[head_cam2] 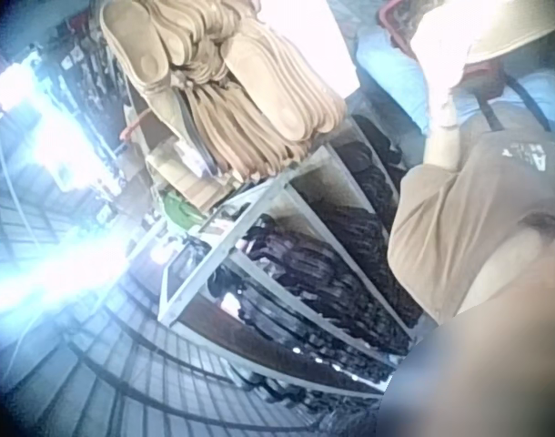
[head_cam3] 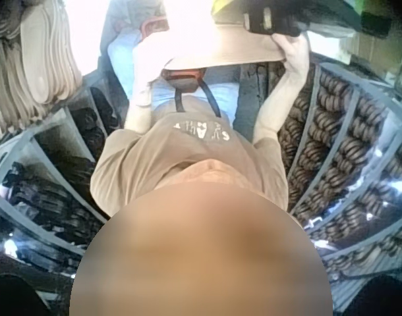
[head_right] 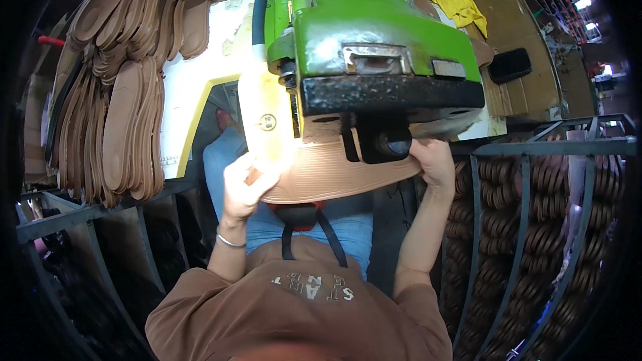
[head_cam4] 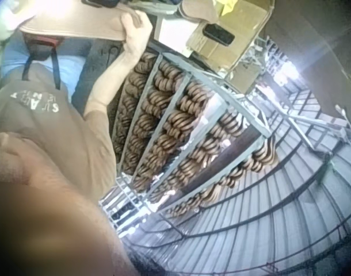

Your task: Trim and finish the edges of shoe insoles or soles using a specialized industrial machine.

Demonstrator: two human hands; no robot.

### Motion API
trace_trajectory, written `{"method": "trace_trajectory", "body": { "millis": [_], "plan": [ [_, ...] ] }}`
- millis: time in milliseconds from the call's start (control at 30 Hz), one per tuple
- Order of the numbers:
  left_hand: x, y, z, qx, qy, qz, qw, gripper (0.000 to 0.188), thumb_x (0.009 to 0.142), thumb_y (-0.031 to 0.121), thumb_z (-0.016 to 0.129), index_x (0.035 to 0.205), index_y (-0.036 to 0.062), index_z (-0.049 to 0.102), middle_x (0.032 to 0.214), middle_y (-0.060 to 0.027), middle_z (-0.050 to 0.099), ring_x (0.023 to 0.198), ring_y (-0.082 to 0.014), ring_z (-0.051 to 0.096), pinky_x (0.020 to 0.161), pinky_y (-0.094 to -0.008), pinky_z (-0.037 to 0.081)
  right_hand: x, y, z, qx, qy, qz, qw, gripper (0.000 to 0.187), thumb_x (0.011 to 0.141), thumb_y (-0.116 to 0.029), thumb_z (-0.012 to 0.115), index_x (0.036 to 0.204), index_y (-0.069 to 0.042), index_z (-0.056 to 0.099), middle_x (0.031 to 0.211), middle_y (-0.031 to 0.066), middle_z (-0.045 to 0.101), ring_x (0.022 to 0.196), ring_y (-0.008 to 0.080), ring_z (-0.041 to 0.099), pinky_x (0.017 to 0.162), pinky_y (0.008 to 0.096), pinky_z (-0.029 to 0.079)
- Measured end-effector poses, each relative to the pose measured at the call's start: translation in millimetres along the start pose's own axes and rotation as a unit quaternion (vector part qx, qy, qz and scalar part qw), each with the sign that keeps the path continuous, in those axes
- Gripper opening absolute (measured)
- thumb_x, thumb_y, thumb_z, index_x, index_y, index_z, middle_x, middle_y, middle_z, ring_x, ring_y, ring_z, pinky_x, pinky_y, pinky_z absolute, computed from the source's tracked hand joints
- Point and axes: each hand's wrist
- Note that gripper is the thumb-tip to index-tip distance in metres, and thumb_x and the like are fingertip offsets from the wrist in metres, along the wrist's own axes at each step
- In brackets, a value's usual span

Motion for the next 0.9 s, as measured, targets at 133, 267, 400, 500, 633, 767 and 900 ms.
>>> {"method": "trace_trajectory", "body": {
  "millis": [133, 267, 400, 500, 633, 767, 900],
  "plan": [
    [-9.2, -4.0, -32.9, -0.143, 0.051, -0.07, 0.986, 0.031, 0.074, -0.001, 0.067, 0.102, -0.0078, 0.059, 0.094, -0.0111, 0.064, 0.084, -0.0139, 0.06, 0.078, -0.0252, 0.047, 4.8, 19.4, 24.8, -0.019, -0.031, -0.072, 0.997, 0.033, 0.073, 0.002, 0.072, 0.104, 0.001, 0.06, 0.1, 0.0045, 0.062, 0.086, 0.014, 0.059, 0.078, 0.0269, 0.049],
    [-27.3, -17.3, -71.2, -0.152, 0.057, -0.079, 0.983, 0.026, 0.076, 0.001, 0.066, 0.099, -0.006, 0.056, 0.092, -0.0086, 0.062, 0.083, -0.0118, 0.059, 0.077, -0.0244, 0.046, -2.8, 8.8, 71.0, -0.028, -0.048, -0.072, 0.996, 0.04, 0.069, 0.002, 0.075, 0.106, 0.0, 0.06, 0.103, 0.0069, 0.063, 0.093, 0.0153, 0.06, 0.082, 0.0266, 0.048],
    [-51.2, -33.7, -85.7, -0.181, 0.031, -0.137, 0.973, 0.031, 0.076, 0.004, 0.071, 0.101, -0.0055, 0.055, 0.095, -0.0099, 0.063, 0.086, -0.0132, 0.06, 0.079, -0.0256, 0.048, 0.6, 13.9, 99.5, -0.096, -0.054, -0.137, 0.984, 0.045, 0.065, 0.002, 0.077, 0.106, 0.004, 0.059, 0.1, 0.0087, 0.063, 0.095, 0.0163, 0.061, 0.084, 0.027, 0.049],
    [-74.7, -54.6, -76.2, -0.106, -0.032, -0.201, 0.973, 0.042, 0.074, 0.003, 0.074, 0.11, -0.0065, 0.055, 0.106, -0.0135, 0.063, 0.095, -0.0154, 0.061, 0.086, -0.0293, 0.048, 3.0, 14.8, 109.9, -0.114, -0.048, -0.164, 0.979, 0.043, 0.063, 0.002, 0.078, 0.102, 0.006, 0.06, 0.093, 0.0091, 0.066, 0.088, 0.0156, 0.063, 0.08, 0.027, 0.05],
    [-90.6, -87.6, -17.3, 0.014, -0.109, -0.186, 0.976, 0.042, 0.075, 0.005, 0.074, 0.112, -0.0058, 0.058, 0.105, -0.0111, 0.066, 0.094, -0.0152, 0.062, 0.083, -0.0292, 0.05, -7.3, -4.3, 127.3, -0.118, -0.062, -0.163, 0.978, 0.035, 0.064, 0.001, 0.079, 0.094, 0.007, 0.062, 0.083, 0.0083, 0.066, 0.071, 0.0096, 0.062, 0.066, 0.0226, 0.05],
    [-87.6, -95.8, 41.3, 0.085, -0.161, -0.156, 0.971, 0.035, 0.073, 0.008, 0.077, 0.102, -0.0049, 0.063, 0.099, -0.0109, 0.068, 0.088, -0.0143, 0.063, 0.079, -0.029, 0.051, -7.2, 18.4, 135.0, -0.056, 0.02, -0.193, 0.979, 0.03, 0.064, -0.001, 0.08, 0.088, 0.007, 0.062, 0.079, 0.0058, 0.065, 0.068, 0.0067, 0.059, 0.061, 0.0209, 0.048],
    [-61.5, -61.1, 17.6, 0.176, -0.235, -0.115, 0.949, 0.04, 0.07, 0.015, 0.078, 0.104, -0.0006, 0.063, 0.1, -0.0138, 0.067, 0.092, -0.0199, 0.064, 0.083, -0.03, 0.05, -31.3, -11.9, 94.2, -0.323, -0.052, -0.064, 0.943, 0.029, 0.067, -0.009, 0.079, 0.087, 0.003, 0.062, 0.08, 0.003, 0.065, 0.072, 0.0074, 0.058, 0.067, 0.0234, 0.048]
  ]
}}
Point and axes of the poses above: each hand's wrist, its own x-axis towards the middle knuckle, its own z-axis out of the palm, y = z × x
